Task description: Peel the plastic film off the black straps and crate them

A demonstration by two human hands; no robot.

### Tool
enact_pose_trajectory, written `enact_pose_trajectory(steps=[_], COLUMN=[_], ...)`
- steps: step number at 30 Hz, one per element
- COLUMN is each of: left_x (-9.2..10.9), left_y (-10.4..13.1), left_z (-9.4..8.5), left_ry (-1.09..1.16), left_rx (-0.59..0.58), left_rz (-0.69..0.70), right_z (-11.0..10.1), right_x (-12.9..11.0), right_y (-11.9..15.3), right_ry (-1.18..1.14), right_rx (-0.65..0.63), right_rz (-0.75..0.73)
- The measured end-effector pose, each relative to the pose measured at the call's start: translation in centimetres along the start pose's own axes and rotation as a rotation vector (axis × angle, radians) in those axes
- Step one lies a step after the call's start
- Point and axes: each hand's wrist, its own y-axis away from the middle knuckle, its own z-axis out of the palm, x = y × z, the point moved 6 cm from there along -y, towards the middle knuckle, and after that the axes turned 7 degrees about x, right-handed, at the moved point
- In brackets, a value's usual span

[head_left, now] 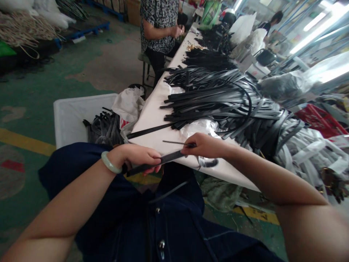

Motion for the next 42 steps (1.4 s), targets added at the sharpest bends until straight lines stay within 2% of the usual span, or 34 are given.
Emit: enact_pose_trajectory(steps=[3,8,15,18,20,22,24,27,31,35,37,38,40,42], left_x=[-0.4,0.9,2.2,2.6,2.8,2.5,1.4,0.0,0.3,2.5,4.4,5.5,7.5,8.4], left_y=[-0.2,-0.9,-2.5,-2.7,-2.1,-1.2,-0.4,0.1,-0.4,-0.7,0.2,1.1,4.2,9.2], left_z=[0.2,0.6,1.7,1.5,0.3,-0.7,-1.2,-1.5,-0.6,0.6,0.5,0.0,-1.8,-4.5], left_ry=[0.147,0.259,0.290,0.250,0.138,-0.030,-0.163,-0.150,-0.030,-0.006,-0.089,-0.166,-0.375,-0.607], left_rx=[-0.005,0.061,0.042,0.024,0.086,0.105,0.048,0.028,0.090,0.070,0.150,0.227,0.491,0.852], left_rz=[-0.022,0.020,0.091,0.184,0.279,0.311,0.224,0.054,0.027,0.150,0.241,0.280,0.305,0.218], right_z=[-1.6,-0.6,2.0,2.9,2.4,0.7,-1.4,-3.3,-2.5,-1.3,-1.0,-1.0,-2.2,-4.8], right_x=[1.2,2.3,-0.2,-1.1,-0.7,0.5,2.0,3.6,4.0,2.5,1.1,0.4,-1.0,-2.5], right_y=[0.3,-0.3,-1.2,-1.2,-0.7,0.3,1.4,2.5,1.8,0.3,-0.3,-0.6,-1.3,-2.4], right_ry=[-0.083,-0.224,-0.301,-0.306,-0.274,-0.238,-0.246,-0.292,-0.314,-0.337,-0.336,-0.331,-0.343,-0.396], right_rx=[0.042,0.041,0.002,-0.030,-0.011,0.056,0.133,0.179,0.146,0.138,0.126,0.137,0.263,0.525], right_rz=[-0.018,0.002,-0.053,-0.109,-0.092,-0.036,0.018,0.045,-0.001,-0.087,-0.138,-0.153,-0.167,-0.221])
